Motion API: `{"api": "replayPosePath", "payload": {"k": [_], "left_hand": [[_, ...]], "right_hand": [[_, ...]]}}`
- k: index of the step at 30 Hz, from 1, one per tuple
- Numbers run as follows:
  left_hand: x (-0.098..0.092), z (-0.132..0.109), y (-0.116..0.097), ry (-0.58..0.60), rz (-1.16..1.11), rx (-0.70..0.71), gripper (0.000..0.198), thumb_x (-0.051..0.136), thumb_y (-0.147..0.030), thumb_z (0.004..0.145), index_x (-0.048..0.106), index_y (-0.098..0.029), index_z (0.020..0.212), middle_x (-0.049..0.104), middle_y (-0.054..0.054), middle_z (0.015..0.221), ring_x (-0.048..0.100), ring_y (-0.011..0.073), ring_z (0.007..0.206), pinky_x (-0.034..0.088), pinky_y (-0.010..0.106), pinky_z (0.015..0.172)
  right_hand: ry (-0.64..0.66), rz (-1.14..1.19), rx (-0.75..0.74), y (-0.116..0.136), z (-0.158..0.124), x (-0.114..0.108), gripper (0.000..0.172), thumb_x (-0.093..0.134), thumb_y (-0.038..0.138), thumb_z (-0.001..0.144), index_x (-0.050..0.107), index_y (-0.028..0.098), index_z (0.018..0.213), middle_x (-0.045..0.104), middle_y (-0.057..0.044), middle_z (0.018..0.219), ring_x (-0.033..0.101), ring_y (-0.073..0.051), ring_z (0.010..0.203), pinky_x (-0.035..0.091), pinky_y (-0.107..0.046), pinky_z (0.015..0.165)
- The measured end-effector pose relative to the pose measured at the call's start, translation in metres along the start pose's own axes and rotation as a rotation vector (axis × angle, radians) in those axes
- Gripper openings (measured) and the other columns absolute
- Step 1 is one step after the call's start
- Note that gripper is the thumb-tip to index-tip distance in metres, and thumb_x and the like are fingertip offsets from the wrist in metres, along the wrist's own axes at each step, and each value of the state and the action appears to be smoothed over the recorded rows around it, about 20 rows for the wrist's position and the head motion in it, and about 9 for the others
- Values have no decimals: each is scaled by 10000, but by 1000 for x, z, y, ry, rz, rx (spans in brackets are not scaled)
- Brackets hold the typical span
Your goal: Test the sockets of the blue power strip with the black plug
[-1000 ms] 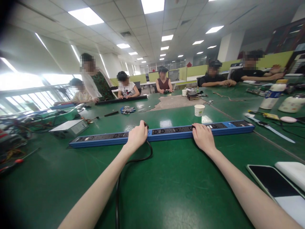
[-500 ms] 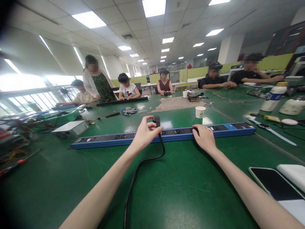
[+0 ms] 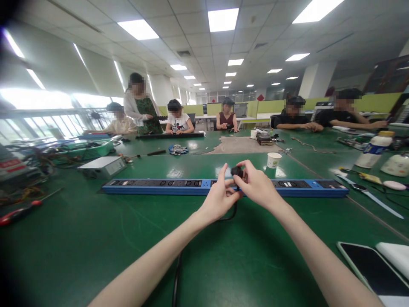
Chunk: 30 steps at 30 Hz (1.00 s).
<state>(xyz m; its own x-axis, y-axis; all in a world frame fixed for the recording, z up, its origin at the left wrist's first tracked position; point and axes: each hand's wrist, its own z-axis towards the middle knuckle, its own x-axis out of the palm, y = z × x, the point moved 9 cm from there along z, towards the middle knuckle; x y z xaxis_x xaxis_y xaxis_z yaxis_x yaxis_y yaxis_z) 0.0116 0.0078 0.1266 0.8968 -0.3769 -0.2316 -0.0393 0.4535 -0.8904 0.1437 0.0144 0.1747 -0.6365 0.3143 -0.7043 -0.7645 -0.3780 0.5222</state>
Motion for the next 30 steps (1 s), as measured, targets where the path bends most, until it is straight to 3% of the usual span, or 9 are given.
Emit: {"api": "replayPosePath", "payload": {"k": [2, 4, 7, 10, 13, 17, 21, 26, 30], "left_hand": [[-3, -3, -2, -18, 111, -15, 1144, 733, -276, 928, -17, -196, 1787, 769, 145, 1380, 799, 197, 897, 629, 341, 836], [-3, -8, 1, 30, 332, -95, 1065, 768, -406, 924, 162, -172, 1768, 795, 146, 1321, 810, 269, 1024, 627, 398, 921], [11, -24, 17, 380, 723, -250, 722, 803, -561, 871, 636, -196, 1470, 828, 146, 1182, 788, 369, 1149, 616, 453, 960], [28, -44, 25, 729, 902, -262, 359, 801, -532, 860, 778, -237, 1065, 831, 136, 1129, 798, 368, 1109, 623, 424, 891], [43, -49, 21, 837, 778, -229, 171, 770, -399, 885, 732, -232, 892, 837, 97, 991, 813, 306, 1008, 619, 370, 839], [52, -52, 15, 887, 420, -336, 268, 672, -423, 981, 676, -205, 824, 832, 83, 924, 805, 234, 814, 624, 334, 769], [16, -33, 20, 687, 473, -363, 283, 515, -342, 1046, 736, -214, 926, 840, 63, 972, 800, 218, 831, 625, 335, 788], [-82, -3, 25, -139, 1083, -140, 345, 434, -275, 1110, 755, -197, 1211, 800, 156, 1225, 721, 297, 1246, 551, 428, 1083], [-89, -12, 52, -225, 1158, 43, 430, 394, -253, 1138, 655, -169, 1469, 686, 160, 1516, 573, 275, 1475, 346, 470, 1313]], "right_hand": [[-9, -37, 10, -5, 11, 0, 370, 601, 479, 1007, 583, 270, 1312, 719, -13, 790, 663, -235, 680, 417, -323, 627], [-32, -58, 41, -16, 23, -1, 345, 572, 481, 1022, 584, 261, 1287, 721, -14, 787, 660, -232, 685, 401, -316, 627], [-2, -127, 90, -37, 36, 10, 276, 562, 481, 1025, 632, 255, 1166, 721, -10, 777, 657, -220, 712, 389, -306, 649], [116, -205, 102, -56, 37, 36, 222, 563, 440, 1017, 677, 255, 1059, 740, -17, 815, 669, -213, 769, 378, -302, 670], [168, -247, 94, -66, 34, 57, 179, 566, 389, 1004, 667, 254, 1064, 741, -12, 825, 667, -209, 780, 362, -296, 672], [180, -246, 54, -63, 32, 70, 146, 544, 383, 1028, 608, 264, 1083, 710, 6, 786, 666, -205, 763, 355, -286, 675], [193, -366, 28, -50, 29, 81, 137, 511, 345, 1055, 593, 258, 1122, 748, -37, 881, 697, -224, 812, 359, -295, 706], [233, -596, 68, -34, 26, 88, 174, 483, 303, 1074, 596, 246, 1192, 791, -110, 998, 734, -268, 872, 360, -320, 723], [233, -630, 68, -30, 25, 86, 184, 473, 332, 1081, 599, 253, 1190, 802, -112, 1000, 737, -277, 855, 370, -334, 728]]}}
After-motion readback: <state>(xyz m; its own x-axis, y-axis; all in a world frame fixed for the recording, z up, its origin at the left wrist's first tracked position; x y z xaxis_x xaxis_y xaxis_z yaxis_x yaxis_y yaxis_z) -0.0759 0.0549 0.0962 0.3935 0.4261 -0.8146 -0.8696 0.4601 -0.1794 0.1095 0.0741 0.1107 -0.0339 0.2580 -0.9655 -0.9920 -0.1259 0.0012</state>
